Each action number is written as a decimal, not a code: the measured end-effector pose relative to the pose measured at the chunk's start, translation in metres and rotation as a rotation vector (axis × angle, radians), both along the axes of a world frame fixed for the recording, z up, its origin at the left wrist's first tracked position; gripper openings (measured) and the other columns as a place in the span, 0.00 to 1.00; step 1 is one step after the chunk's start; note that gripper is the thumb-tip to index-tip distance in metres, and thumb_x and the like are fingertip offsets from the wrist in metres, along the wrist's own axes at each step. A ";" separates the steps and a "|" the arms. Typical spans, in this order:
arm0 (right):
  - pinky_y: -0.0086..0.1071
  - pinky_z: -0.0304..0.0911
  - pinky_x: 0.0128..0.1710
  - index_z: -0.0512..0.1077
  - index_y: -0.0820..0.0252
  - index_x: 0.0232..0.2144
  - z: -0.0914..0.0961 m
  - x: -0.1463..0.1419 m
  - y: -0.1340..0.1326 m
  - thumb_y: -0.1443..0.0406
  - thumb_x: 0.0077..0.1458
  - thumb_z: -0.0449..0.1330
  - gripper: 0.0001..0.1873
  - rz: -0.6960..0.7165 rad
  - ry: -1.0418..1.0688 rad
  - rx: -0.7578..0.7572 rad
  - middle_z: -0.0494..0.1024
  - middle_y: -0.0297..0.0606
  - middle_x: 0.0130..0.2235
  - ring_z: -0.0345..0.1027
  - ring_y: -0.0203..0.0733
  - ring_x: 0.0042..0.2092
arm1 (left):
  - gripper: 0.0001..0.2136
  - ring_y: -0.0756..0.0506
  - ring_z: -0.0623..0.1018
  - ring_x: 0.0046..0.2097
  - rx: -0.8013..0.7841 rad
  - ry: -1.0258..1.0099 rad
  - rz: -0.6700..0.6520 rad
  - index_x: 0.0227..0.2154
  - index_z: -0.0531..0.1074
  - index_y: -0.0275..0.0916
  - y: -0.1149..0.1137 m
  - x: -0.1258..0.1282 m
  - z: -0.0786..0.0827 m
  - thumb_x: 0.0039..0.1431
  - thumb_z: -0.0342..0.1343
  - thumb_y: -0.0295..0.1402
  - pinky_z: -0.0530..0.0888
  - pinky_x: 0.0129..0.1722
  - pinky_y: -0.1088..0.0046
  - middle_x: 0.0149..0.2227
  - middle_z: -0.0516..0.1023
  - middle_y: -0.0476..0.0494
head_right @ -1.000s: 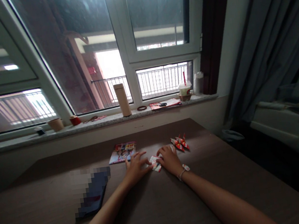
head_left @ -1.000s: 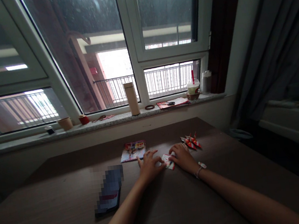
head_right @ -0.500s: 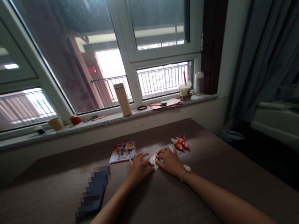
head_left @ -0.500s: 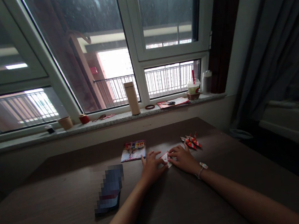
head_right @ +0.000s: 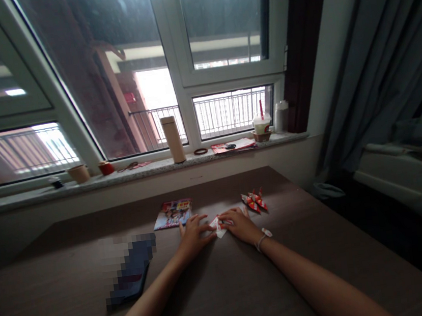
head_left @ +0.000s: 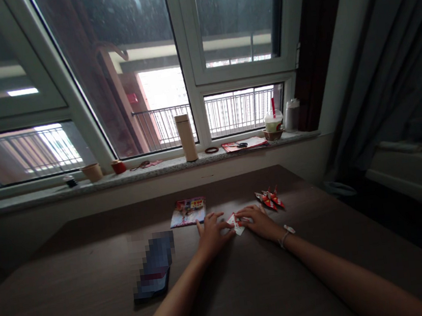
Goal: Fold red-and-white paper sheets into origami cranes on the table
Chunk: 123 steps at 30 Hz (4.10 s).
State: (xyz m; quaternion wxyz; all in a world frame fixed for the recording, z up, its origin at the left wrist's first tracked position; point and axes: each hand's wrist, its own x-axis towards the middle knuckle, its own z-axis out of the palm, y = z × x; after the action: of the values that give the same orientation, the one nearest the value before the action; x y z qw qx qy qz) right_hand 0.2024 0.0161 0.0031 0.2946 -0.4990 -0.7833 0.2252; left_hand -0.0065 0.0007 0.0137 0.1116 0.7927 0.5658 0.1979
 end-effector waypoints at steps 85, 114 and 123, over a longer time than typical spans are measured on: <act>0.58 0.34 0.64 0.80 0.49 0.33 0.007 -0.011 -0.011 0.56 0.61 0.58 0.11 0.018 -0.159 0.276 0.75 0.37 0.42 0.64 0.46 0.51 | 0.10 0.32 0.58 0.65 0.037 0.013 0.057 0.39 0.80 0.52 0.000 -0.002 0.000 0.56 0.61 0.45 0.38 0.61 0.30 0.61 0.68 0.45; 0.59 0.32 0.65 0.80 0.39 0.40 -0.005 0.001 0.002 0.63 0.59 0.61 0.10 0.131 -0.118 0.199 0.78 0.32 0.50 0.61 0.48 0.58 | 0.05 0.32 0.58 0.65 0.020 -0.008 0.067 0.34 0.82 0.53 0.000 -0.002 0.002 0.56 0.62 0.41 0.40 0.61 0.30 0.60 0.70 0.48; 0.63 0.24 0.65 0.79 0.40 0.41 -0.008 0.002 0.002 0.64 0.59 0.61 0.11 0.141 -0.102 0.171 0.76 0.34 0.51 0.59 0.49 0.59 | 0.05 0.32 0.58 0.65 0.026 -0.013 0.064 0.33 0.81 0.53 0.001 -0.003 0.001 0.55 0.62 0.42 0.40 0.60 0.30 0.59 0.70 0.48</act>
State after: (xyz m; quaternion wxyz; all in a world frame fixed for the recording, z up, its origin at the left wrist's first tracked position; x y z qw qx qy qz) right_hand 0.2042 0.0186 -0.0048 0.2792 -0.4268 -0.8466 0.1522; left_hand -0.0096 0.0018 0.0145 0.0984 0.7742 0.5876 0.2137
